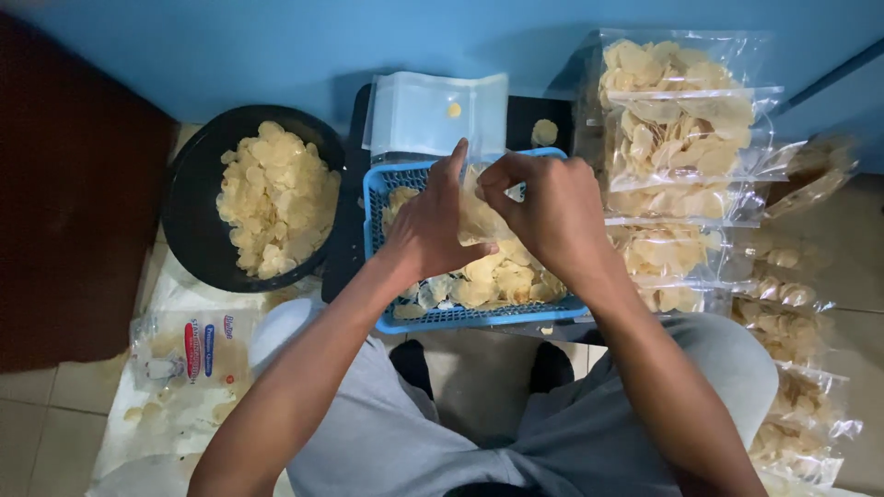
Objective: Packaging chips into plastic bags using a small scoop and hands
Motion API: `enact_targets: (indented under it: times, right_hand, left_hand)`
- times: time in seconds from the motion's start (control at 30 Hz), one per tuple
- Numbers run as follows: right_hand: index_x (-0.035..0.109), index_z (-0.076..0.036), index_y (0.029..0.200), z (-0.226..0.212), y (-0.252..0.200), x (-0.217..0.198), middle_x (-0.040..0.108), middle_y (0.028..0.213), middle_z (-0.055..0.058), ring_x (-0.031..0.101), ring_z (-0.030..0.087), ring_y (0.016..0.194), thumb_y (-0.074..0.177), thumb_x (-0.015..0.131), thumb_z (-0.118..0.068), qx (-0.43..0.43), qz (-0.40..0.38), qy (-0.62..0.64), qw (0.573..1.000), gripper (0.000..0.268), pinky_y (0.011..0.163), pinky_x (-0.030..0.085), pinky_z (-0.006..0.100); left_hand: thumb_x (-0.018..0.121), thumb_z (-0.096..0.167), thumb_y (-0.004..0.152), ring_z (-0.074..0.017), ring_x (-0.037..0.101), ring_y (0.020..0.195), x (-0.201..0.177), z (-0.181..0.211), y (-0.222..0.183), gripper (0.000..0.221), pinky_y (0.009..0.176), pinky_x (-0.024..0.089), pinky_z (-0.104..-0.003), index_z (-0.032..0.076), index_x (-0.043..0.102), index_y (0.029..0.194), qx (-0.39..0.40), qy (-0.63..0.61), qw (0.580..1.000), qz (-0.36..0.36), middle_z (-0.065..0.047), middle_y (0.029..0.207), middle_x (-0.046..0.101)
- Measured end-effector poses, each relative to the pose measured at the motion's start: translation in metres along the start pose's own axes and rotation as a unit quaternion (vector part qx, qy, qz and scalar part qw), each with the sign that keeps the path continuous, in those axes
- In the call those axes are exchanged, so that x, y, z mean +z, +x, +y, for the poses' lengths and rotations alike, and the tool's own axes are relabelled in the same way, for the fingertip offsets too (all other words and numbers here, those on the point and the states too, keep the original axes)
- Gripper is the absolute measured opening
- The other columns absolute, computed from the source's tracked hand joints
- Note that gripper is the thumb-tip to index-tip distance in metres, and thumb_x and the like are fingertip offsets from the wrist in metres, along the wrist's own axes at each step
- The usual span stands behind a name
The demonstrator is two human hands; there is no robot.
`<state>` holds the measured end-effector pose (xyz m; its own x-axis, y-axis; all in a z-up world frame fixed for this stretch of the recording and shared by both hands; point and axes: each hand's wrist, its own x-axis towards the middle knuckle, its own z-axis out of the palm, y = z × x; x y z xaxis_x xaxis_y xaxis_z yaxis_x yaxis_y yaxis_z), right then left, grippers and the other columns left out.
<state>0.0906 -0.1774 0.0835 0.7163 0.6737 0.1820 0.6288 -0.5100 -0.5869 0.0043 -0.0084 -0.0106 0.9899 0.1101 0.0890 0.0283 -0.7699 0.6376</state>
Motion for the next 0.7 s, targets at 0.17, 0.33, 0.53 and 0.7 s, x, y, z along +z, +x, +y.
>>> enact_targets:
  times: [0.17,0.33,0.53,0.7]
  right_hand:
    - [0.078,-0.018,0.086,-0.001,0.003,-0.007,0.079,0.081,0.005,0.072,0.046,0.078,0.087,0.068,-0.014,-0.04,-0.051,-0.024,0.998,0.011,0.072,0.055,0.058]
    - [0.082,-0.015,0.091,0.002,0.002,-0.011,0.08,0.092,0.015,0.072,0.051,0.08,0.089,0.059,-0.004,-0.035,-0.146,-0.039,0.988,0.026,0.073,0.057,0.059]
    - [0.079,-0.011,0.099,-0.003,0.002,-0.025,0.076,0.1,0.019,0.069,0.054,0.083,0.091,0.053,-0.002,-0.095,-0.11,-0.001,0.989,0.029,0.068,0.054,0.065]
    - [0.062,-0.011,0.117,0.02,-0.009,-0.009,0.063,0.108,0.015,0.069,0.044,0.083,0.096,0.063,-0.021,-0.167,-0.016,0.035,0.985,0.024,0.066,0.057,0.055]
  left_hand:
    - [0.088,0.041,0.076,-0.0629,0.058,0.115,0.0,-0.003,-0.002,0.13,0.088,0.051,-0.072,0.017,-0.002,0.166,0.01,0.0,1.0,0.001,-0.029,0.153,0.032]
    - [0.09,0.04,0.072,-0.064,0.057,0.116,0.0,0.0,0.001,0.132,0.09,0.05,-0.073,0.015,0.0,0.166,0.004,-0.001,1.0,0.001,-0.029,0.153,0.033]
    - [0.087,0.041,0.074,-0.0635,0.057,0.118,-0.007,0.004,0.002,0.129,0.093,0.05,-0.073,0.016,0.0,0.166,-0.029,-0.025,0.999,-0.026,-0.029,0.155,0.032]
    - [0.09,0.034,0.069,-0.0582,0.058,0.122,-0.01,0.028,0.013,0.132,0.098,0.052,-0.066,0.011,0.002,0.165,-0.16,-0.027,0.987,0.015,-0.025,0.155,0.037]
